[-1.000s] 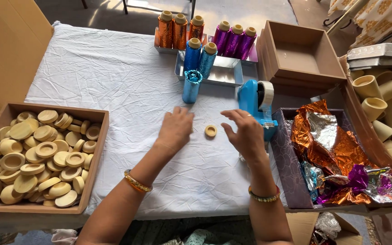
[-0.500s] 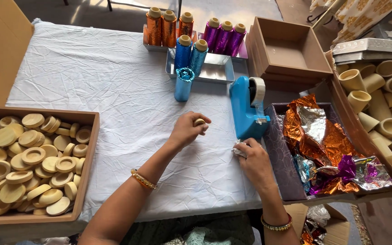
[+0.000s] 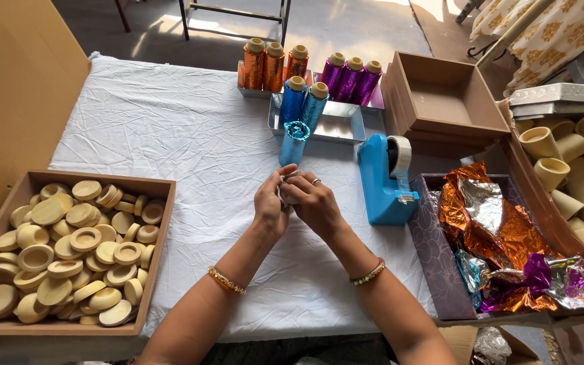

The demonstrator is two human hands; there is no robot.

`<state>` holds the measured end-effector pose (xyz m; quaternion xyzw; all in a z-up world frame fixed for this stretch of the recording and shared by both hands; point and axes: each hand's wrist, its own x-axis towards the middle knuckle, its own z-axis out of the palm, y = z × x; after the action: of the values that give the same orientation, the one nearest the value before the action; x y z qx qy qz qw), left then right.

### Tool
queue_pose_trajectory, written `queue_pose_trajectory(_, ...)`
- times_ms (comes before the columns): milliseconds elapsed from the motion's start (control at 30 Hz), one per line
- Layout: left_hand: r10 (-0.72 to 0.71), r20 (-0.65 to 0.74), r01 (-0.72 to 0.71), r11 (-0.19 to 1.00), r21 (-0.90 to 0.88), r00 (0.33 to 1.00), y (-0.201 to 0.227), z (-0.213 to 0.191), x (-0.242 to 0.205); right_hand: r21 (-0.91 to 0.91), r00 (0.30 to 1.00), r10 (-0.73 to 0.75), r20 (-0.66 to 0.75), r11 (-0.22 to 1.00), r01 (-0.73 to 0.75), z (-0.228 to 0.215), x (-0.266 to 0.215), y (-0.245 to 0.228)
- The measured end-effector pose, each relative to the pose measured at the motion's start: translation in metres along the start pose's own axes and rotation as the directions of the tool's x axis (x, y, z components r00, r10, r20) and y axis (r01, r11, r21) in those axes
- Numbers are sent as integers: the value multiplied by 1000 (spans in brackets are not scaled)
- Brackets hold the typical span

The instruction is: The recorder and an assistant wrap thread spools and wooden pieces with decorative silver and blue paper on a table.

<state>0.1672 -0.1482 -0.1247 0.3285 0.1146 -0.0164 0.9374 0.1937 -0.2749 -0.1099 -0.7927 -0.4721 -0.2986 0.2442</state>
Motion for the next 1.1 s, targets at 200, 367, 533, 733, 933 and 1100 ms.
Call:
queue_pose_trajectory(200,365,39,-364,907,212,930,-23,-8,12,503,689,696,202,530,-683,13,1,-17)
queue_pose_trajectory(367,257,162,-268,962,52,953,-5,-2,3,878,596,691,409,-121,-462,11,-19,12)
queue_pose_trajectory(533,165,165,-159,986,-52,972,8,16,-12,611,852,488,-191,738,-287,-15,-8,-5)
queue_pose_trajectory(733,105,99,-109,993,39,990,0,7,-11,90,989,70,-129,994,-58,-11,0,-26)
queue_pose_trajectory(933,162,97,-167,985,36,982,3,-9,5,222,998,-58,-39,973,65,-9,-4,1)
queue_pose_trajectory(1100,225,145,-214,973,-83,964,20,-3,-2,75,981,94,-170,994,-83,-29,-8,14)
